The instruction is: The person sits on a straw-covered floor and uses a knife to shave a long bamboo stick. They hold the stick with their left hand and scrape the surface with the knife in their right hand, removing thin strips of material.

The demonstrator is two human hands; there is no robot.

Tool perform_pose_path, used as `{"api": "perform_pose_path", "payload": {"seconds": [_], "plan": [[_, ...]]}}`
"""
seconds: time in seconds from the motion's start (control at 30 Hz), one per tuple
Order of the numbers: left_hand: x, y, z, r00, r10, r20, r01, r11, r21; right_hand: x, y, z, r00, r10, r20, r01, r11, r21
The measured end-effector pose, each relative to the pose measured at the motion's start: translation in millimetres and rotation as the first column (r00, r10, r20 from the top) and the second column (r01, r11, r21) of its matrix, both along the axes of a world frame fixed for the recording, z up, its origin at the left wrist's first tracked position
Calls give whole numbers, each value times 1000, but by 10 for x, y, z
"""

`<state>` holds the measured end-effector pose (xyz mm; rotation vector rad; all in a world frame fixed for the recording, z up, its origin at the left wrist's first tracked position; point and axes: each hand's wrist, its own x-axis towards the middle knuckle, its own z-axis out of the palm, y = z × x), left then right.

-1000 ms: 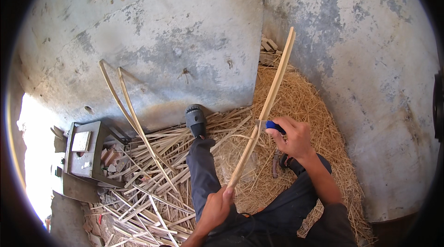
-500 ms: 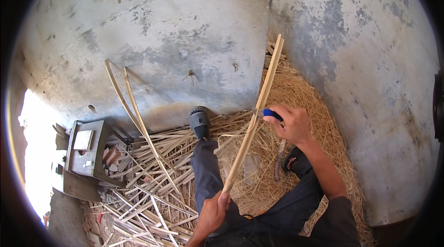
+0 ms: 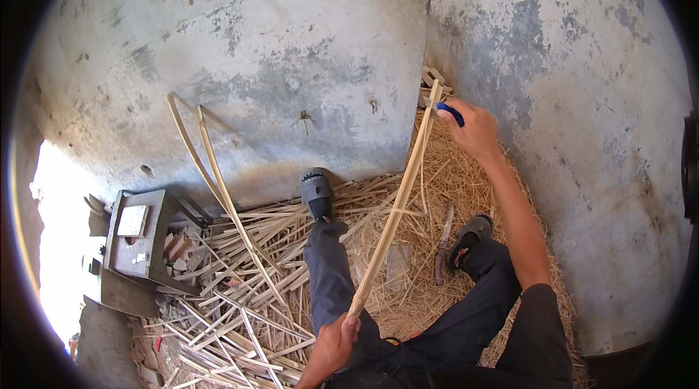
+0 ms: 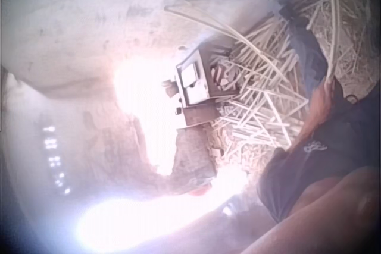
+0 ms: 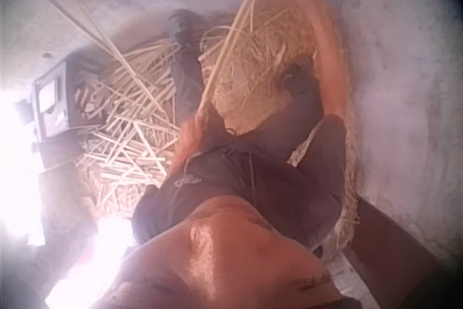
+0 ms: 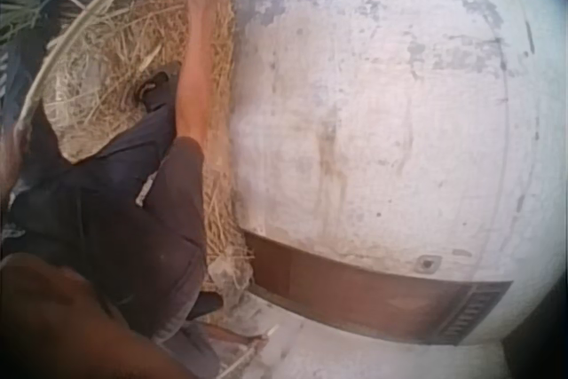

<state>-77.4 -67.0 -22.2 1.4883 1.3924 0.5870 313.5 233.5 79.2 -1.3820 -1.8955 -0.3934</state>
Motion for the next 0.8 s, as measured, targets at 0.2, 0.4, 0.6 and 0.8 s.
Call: {"api": "perform_pose_path", "payload": {"seconds": [0.2,0.4,0.6,0.8], "plan": [[-114,43,-82,1000,-15,3,15,1000,-24,32,247,-95,999,-41,-33,39,998,-53],[-197,65,-67,1000,-10,-11,10,1000,-25,-27,415,-194,1000,-5,-21,5,1000,-8],[-295,-56,-128,1000,15,-6,-16,993,-114,-97,476,-322,996,23,-83,-30,996,-79],[-586,-513,-102,1000,17,-24,-24,953,-301,1703,532,-368,772,-599,-213,551,798,-246]]}}
